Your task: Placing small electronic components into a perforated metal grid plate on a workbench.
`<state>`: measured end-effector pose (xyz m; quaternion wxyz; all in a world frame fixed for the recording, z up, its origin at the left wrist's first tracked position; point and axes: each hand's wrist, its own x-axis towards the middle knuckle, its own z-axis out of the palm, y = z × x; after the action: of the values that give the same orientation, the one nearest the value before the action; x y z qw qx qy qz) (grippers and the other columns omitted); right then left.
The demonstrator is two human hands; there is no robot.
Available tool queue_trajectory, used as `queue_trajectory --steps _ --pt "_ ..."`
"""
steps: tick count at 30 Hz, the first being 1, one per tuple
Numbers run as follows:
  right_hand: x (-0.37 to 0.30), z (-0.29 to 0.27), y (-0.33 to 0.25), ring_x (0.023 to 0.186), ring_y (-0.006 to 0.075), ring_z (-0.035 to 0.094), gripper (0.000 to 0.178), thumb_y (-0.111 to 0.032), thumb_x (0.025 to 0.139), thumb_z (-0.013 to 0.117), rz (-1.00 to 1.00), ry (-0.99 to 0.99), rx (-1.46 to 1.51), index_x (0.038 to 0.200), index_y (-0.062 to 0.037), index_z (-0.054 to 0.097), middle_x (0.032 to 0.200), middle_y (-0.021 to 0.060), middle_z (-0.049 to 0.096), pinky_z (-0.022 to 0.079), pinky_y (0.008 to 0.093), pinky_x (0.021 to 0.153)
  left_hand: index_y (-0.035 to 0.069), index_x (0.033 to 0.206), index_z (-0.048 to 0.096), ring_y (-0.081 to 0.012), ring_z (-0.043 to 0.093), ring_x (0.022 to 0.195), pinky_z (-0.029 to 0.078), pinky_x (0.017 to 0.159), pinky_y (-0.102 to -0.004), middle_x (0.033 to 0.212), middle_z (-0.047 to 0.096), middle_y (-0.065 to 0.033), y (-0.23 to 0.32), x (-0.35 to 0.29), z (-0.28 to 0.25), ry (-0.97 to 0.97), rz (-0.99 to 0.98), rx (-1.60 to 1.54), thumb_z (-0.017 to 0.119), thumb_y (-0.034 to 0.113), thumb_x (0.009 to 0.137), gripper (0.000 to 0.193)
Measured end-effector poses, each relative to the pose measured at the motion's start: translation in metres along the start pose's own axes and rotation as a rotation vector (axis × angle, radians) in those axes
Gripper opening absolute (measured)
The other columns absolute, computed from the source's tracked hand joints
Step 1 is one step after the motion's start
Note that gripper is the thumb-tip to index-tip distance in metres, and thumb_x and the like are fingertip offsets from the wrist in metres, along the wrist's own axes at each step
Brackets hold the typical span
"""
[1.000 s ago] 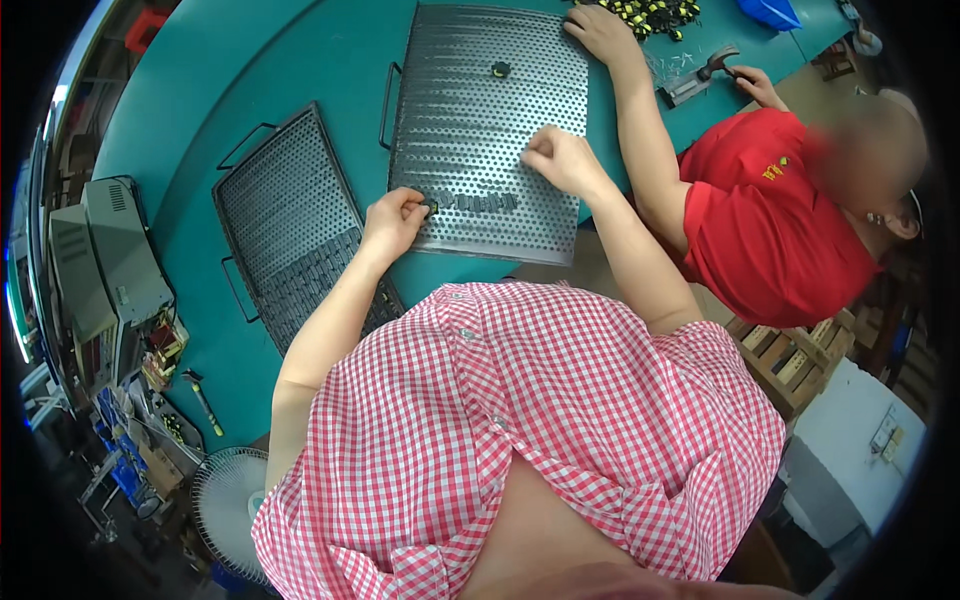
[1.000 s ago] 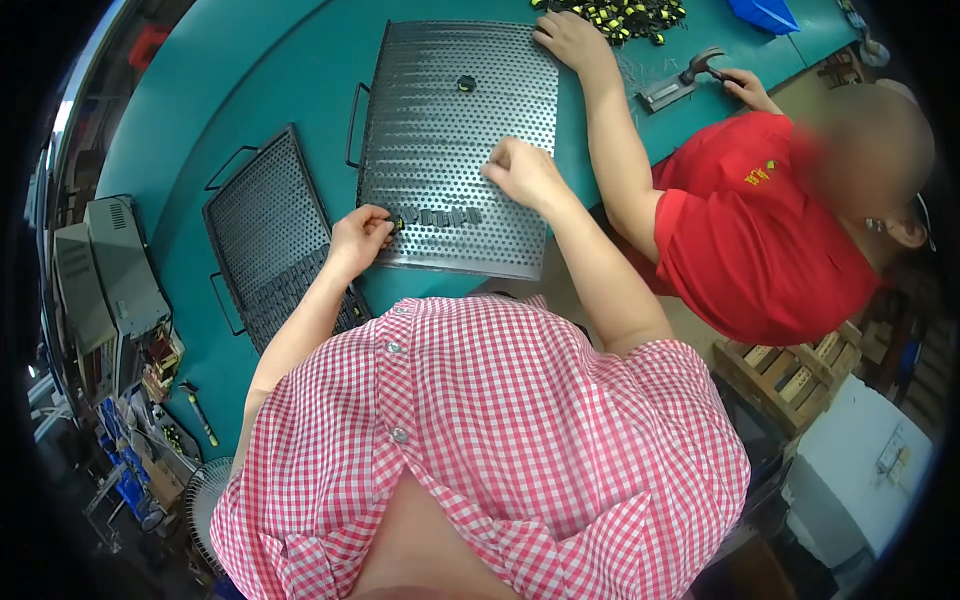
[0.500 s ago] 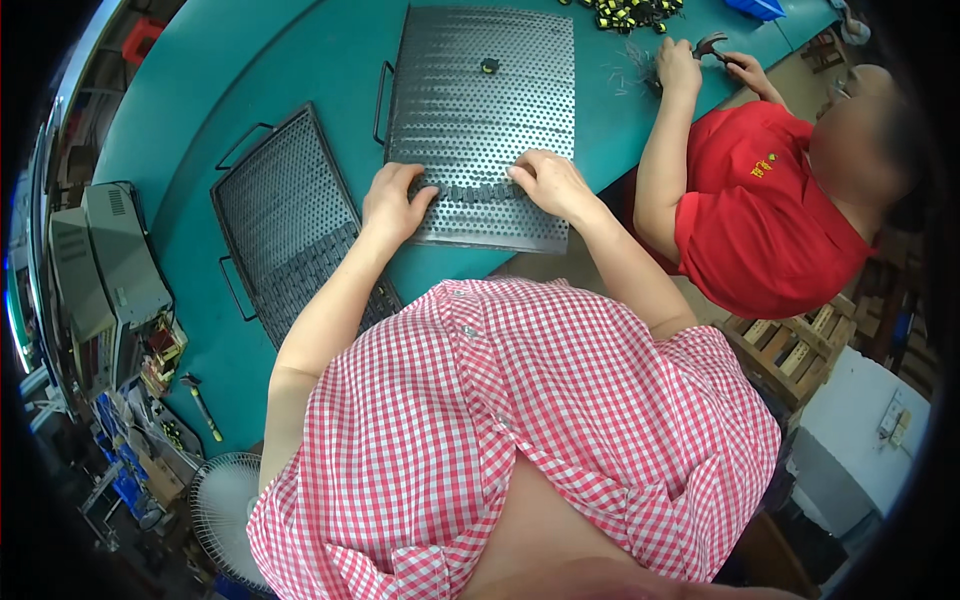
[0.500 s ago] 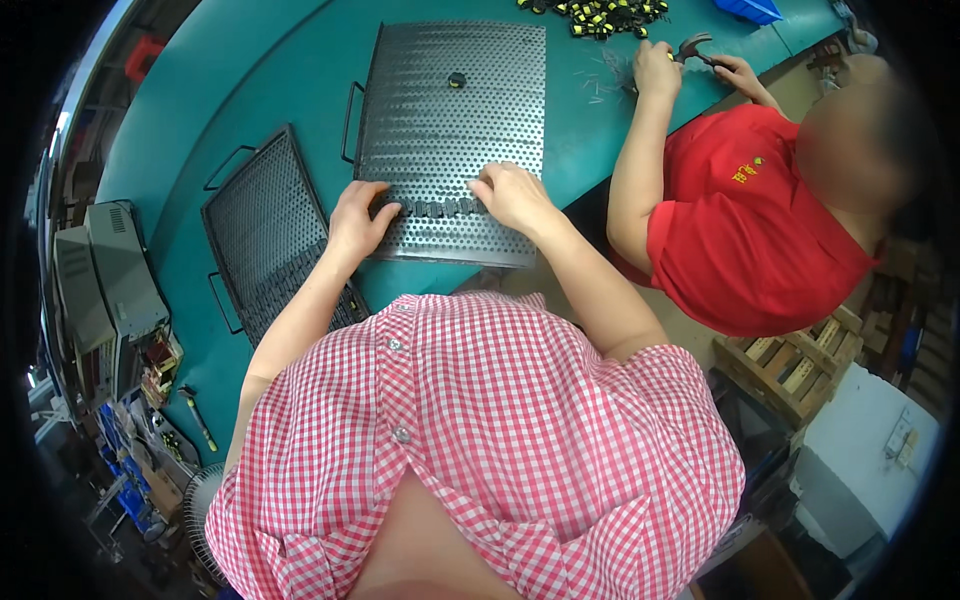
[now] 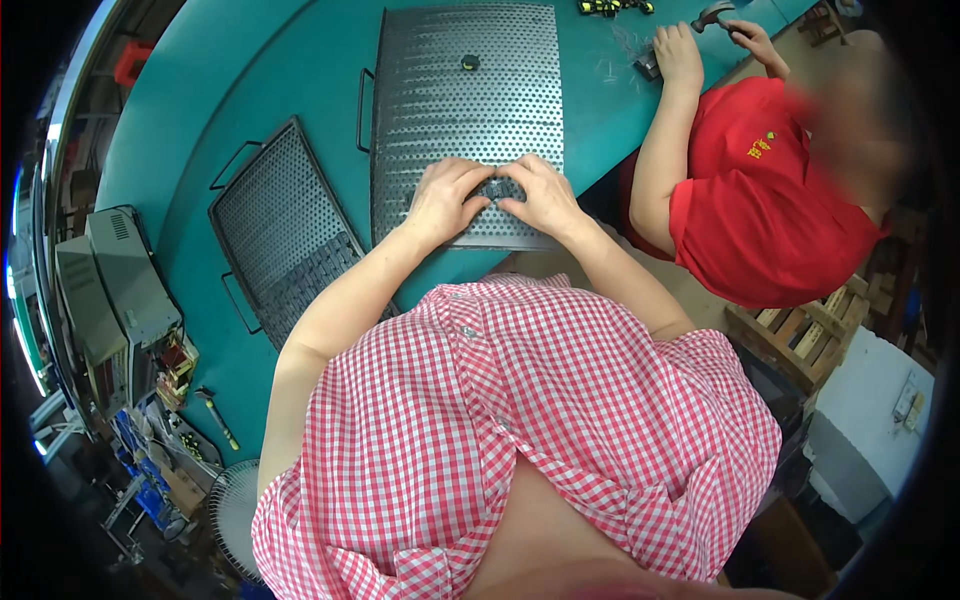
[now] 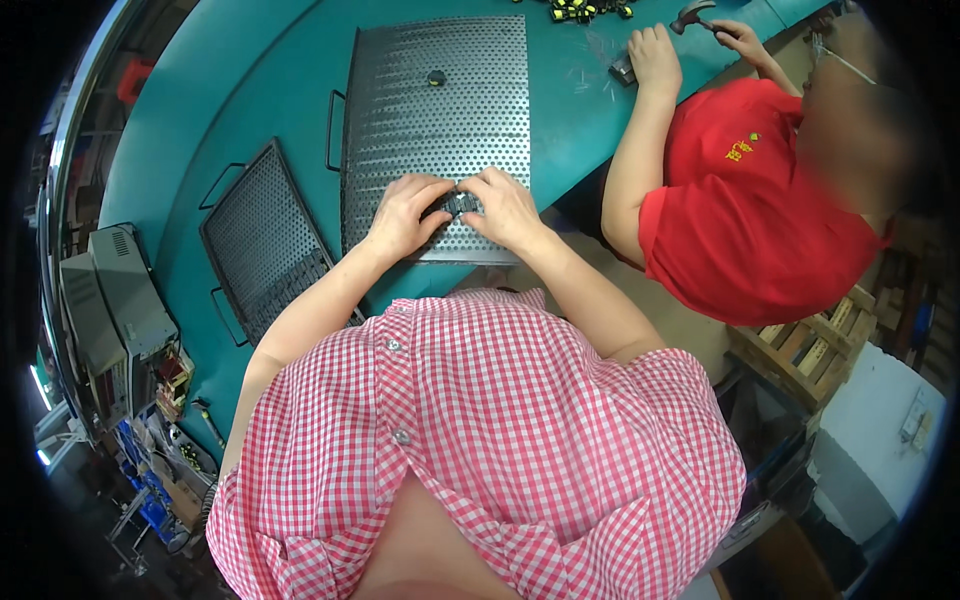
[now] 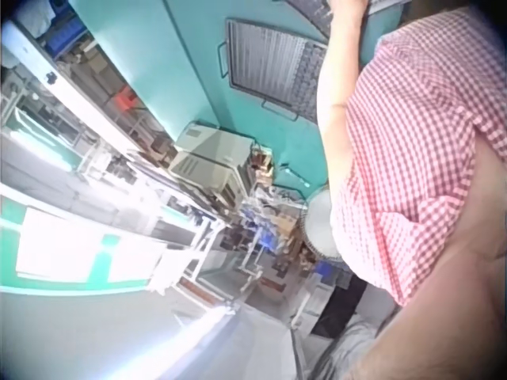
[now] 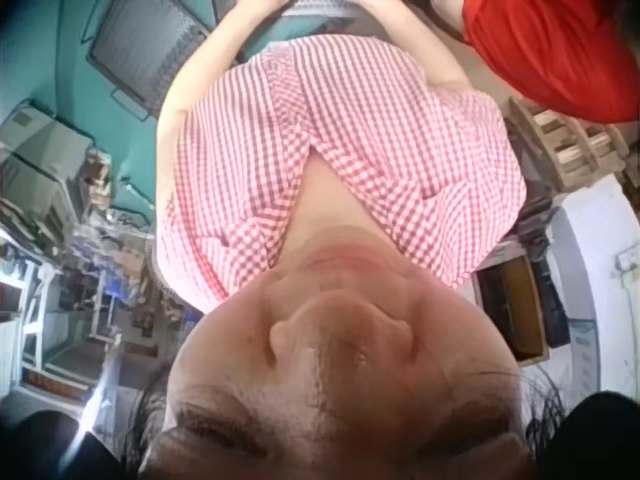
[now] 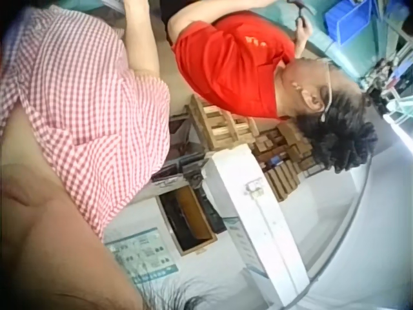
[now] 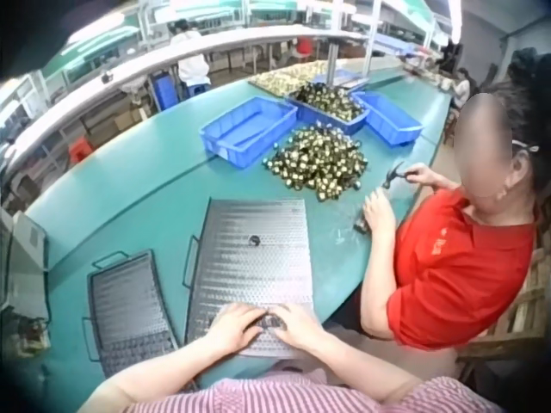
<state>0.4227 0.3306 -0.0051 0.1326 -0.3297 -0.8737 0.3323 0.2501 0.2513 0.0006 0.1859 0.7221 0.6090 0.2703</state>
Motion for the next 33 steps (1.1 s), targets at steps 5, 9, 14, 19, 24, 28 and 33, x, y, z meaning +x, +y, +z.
queue_trajectory --steps 5,9,14,19,24,28,33 --pt "-0.001 0.004 0.002 0.087 0.0239 0.054 0.033 -0.014 0.062 0.072 -0.006 0.019 -0.006 0.092 -0.0112 0.06 0.089 0.0058 0.054 0.046 0.0349 0.074 0.007 0.102 0.059 -0.026 0.054 0.097 0.041 0.084 -0.0381 0.1 0.06 -0.0074 -0.001 -0.002 0.003 0.0 0.072 -0.031 0.068 0.007 0.067 0.036" --pt "0.004 0.008 0.007 0.089 0.0242 0.055 0.031 -0.016 0.063 0.071 -0.056 0.062 0.001 0.092 -0.01 0.061 0.092 0.0064 0.054 0.046 0.0346 0.074 0.007 0.102 0.059 -0.0236 0.056 0.094 0.043 0.08 -0.0371 0.092 0.062 -0.0056 0.001 -0.002 0.0 0.051 0.103 0.058 0.067 0.004 0.065 0.038" --pt "0.0 0.009 0.004 0.09 0.0234 0.055 0.029 -0.017 0.064 0.071 -0.015 0.045 0.01 0.091 -0.0106 0.061 0.092 0.0056 0.055 0.047 0.0341 0.076 0.008 0.1 0.061 -0.0217 0.056 0.093 0.044 0.08 -0.0361 0.094 0.062 -0.004 0.002 -0.005 -0.001 0.038 0.164 0.104 0.065 0.006 0.067 0.033" --pt "0.002 0.009 0.012 0.089 0.0222 0.055 0.029 -0.019 0.067 0.07 -0.05 0.044 -0.034 0.093 -0.0107 0.061 0.092 0.0048 0.056 0.048 0.0332 0.073 0.008 0.097 0.062 -0.0214 0.055 0.097 0.042 0.082 -0.0351 0.1 0.061 -0.0027 -0.004 -0.006 0.003 0.009 0.242 0.151 0.06 0.009 0.071 0.026" --pt "0.0 0.01 0.012 0.089 0.0231 0.056 0.031 -0.02 0.064 0.072 -0.018 0.038 0.003 0.092 -0.0112 0.061 0.091 0.0046 0.055 0.047 0.0345 0.074 0.009 0.097 0.062 -0.0205 0.053 0.1 0.041 0.085 -0.0357 0.106 0.058 -0.0032 -0.001 -0.01 0.003 -0.016 0.282 0.233 0.057 0.009 0.072 0.025" --pt "-0.001 0.01 0.011 0.09 0.0234 0.055 0.034 -0.019 0.063 0.073 -0.022 0.027 0.012 0.093 -0.0104 0.06 0.092 0.0051 0.054 0.047 0.0345 0.075 0.006 0.1 0.059 -0.0256 0.053 0.101 0.043 0.084 -0.038 0.107 0.058 -0.0065 -0.002 -0.011 0.001 0.047 0.177 0.093 0.064 0.007 0.067 0.034" --pt "0.0 0.001 0.011 0.087 0.0224 0.055 0.042 -0.015 0.064 0.072 -0.051 0.015 0.034 0.103 -0.0083 0.056 0.092 0.0062 0.054 0.047 0.0322 0.075 0.006 0.1 0.058 -0.0269 0.053 0.099 0.042 0.083 -0.0389 0.104 0.058 -0.0081 -0.005 -0.004 0.005 0.095 0.042 0.058 0.073 0.014 0.061 0.042"
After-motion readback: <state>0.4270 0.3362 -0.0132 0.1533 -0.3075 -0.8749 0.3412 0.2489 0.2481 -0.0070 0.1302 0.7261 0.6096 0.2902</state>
